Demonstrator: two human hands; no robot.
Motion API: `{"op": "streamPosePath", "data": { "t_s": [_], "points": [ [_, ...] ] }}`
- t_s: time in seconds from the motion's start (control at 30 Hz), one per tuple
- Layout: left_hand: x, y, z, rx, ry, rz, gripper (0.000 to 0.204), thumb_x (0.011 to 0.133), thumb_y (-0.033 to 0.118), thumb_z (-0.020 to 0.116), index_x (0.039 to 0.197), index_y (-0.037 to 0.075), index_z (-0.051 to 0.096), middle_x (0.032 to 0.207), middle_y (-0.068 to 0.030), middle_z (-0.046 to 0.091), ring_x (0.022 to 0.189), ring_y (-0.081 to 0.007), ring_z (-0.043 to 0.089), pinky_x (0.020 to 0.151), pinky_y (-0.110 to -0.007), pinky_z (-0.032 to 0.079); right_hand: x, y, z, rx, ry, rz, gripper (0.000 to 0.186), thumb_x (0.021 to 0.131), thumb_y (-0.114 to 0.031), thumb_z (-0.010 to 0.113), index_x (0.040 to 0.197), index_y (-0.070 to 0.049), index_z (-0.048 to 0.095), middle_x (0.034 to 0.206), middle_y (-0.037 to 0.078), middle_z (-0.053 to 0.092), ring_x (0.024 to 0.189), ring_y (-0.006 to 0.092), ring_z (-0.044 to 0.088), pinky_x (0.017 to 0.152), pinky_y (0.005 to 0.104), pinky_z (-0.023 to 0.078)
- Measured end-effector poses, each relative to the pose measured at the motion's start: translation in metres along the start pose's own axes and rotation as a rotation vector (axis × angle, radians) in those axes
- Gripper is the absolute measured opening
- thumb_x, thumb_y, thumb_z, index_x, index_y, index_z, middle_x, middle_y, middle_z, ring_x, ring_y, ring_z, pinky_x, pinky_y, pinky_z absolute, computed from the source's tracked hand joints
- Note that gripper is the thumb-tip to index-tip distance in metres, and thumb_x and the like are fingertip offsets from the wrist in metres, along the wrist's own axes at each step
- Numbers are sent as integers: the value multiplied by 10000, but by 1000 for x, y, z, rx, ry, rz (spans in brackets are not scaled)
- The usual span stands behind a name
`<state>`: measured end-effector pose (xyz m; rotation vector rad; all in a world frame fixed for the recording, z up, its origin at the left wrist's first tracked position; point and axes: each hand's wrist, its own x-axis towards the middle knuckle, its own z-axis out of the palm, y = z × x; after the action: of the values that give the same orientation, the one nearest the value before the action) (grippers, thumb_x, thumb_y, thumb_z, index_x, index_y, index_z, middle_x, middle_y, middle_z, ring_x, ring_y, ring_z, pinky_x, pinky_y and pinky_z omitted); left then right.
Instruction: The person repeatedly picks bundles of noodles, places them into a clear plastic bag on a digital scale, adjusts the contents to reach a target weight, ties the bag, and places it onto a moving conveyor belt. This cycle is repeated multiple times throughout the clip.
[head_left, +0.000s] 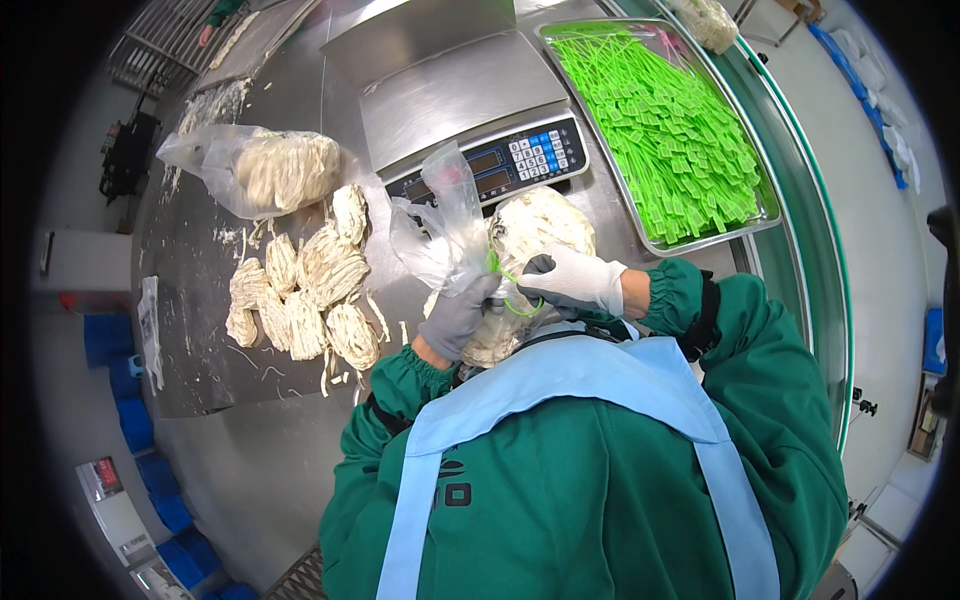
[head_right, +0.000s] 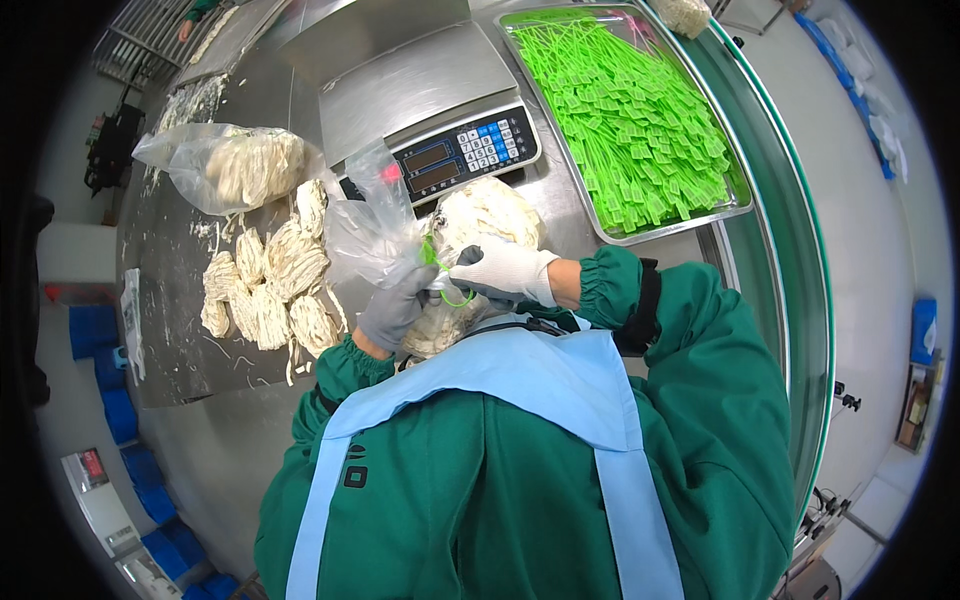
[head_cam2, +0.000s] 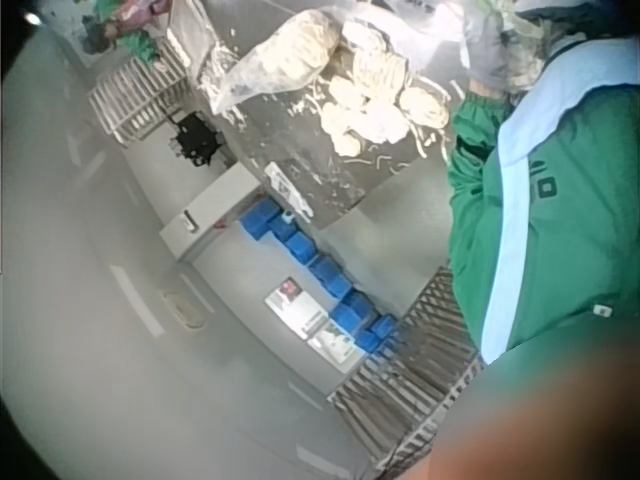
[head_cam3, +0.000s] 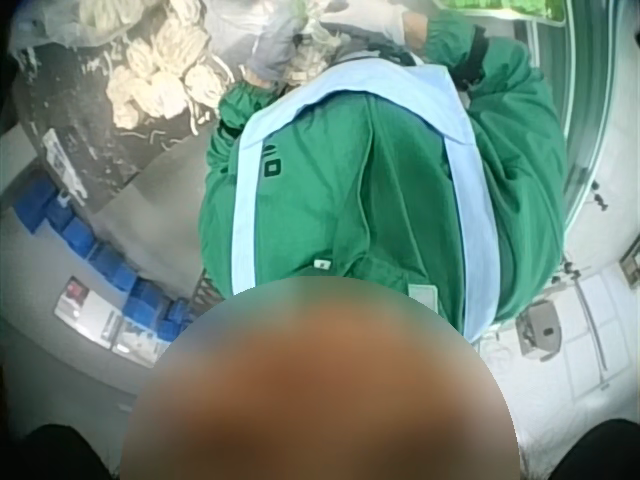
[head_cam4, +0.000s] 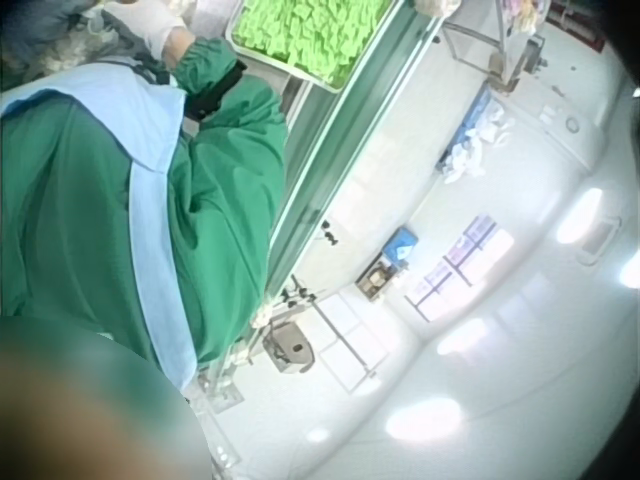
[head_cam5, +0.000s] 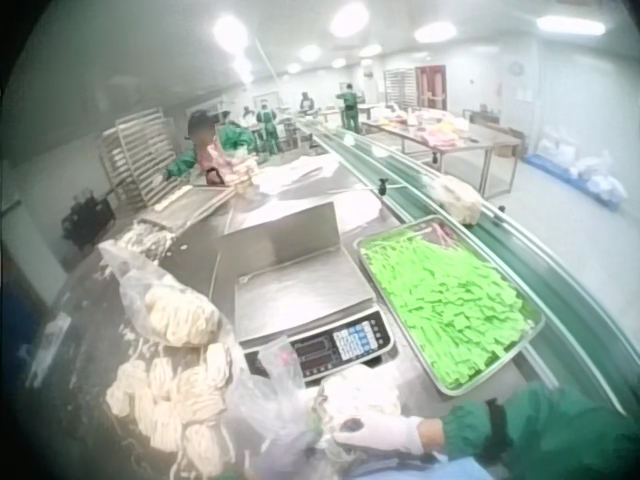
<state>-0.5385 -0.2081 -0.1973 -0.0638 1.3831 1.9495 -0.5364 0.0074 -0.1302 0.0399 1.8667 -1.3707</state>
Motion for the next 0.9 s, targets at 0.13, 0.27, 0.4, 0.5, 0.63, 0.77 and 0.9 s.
{"op": "streamPosePath", "data": {
  "t_s": [0.13,0.27,0.4,0.5,0.63,0.77,0.9],
  "points": [
    [-1,5,4,37,29,61,148,949,140,540,991,13,603,836,-43,596,687,-122,547,631,-258,457,7,-12,-8,-336,90,-62,494,813,-483,635,1001,-27,666,804,102,648,756,227,612,693,347,485],
    [-2,13,6,59,17,76,133,942,133,544,1003,25,594,831,-42,595,676,-119,549,620,-255,460,6,-30,-18,-551,101,-162,578,755,-503,648,1047,-5,656,927,197,667,878,305,636,803,371,495],
    [0,7,7,97,38,125,157,941,123,541,1065,35,579,871,-40,595,724,-131,562,659,-266,476,12,-37,-13,-518,193,-219,442,769,-426,621,913,-10,660,854,200,655,791,310,628,746,392,499],
    [4,-11,7,413,157,431,225,955,149,526,1146,32,549,967,-47,584,826,-157,573,728,-293,493,32,-32,-11,-573,311,-345,377,784,-401,600,779,-31,669,758,196,645,705,327,630,695,418,501],
    [15,-24,-4,1201,266,756,338,985,145,445,1295,16,475,1242,-188,508,1194,-314,462,1057,-442,332,53,-17,-24,-811,512,-825,249,756,-350,604,718,-115,677,741,150,654,696,344,637,657,447,498],
    [23,-25,-10,1176,163,731,395,954,188,533,1308,17,486,1274,-158,538,1184,-298,508,1013,-404,394,46,-6,-24,-496,84,-323,316,879,-309,578,1089,-93,673,962,161,689,901,262,666,848,376,498],
    [21,-16,0,727,209,639,415,879,162,598,1266,34,521,1197,-160,572,1120,-333,538,973,-398,422,44,-22,-29,-522,118,-601,342,843,-229,625,1129,-41,637,1099,192,655,1034,328,618,910,389,471]
  ]
}}
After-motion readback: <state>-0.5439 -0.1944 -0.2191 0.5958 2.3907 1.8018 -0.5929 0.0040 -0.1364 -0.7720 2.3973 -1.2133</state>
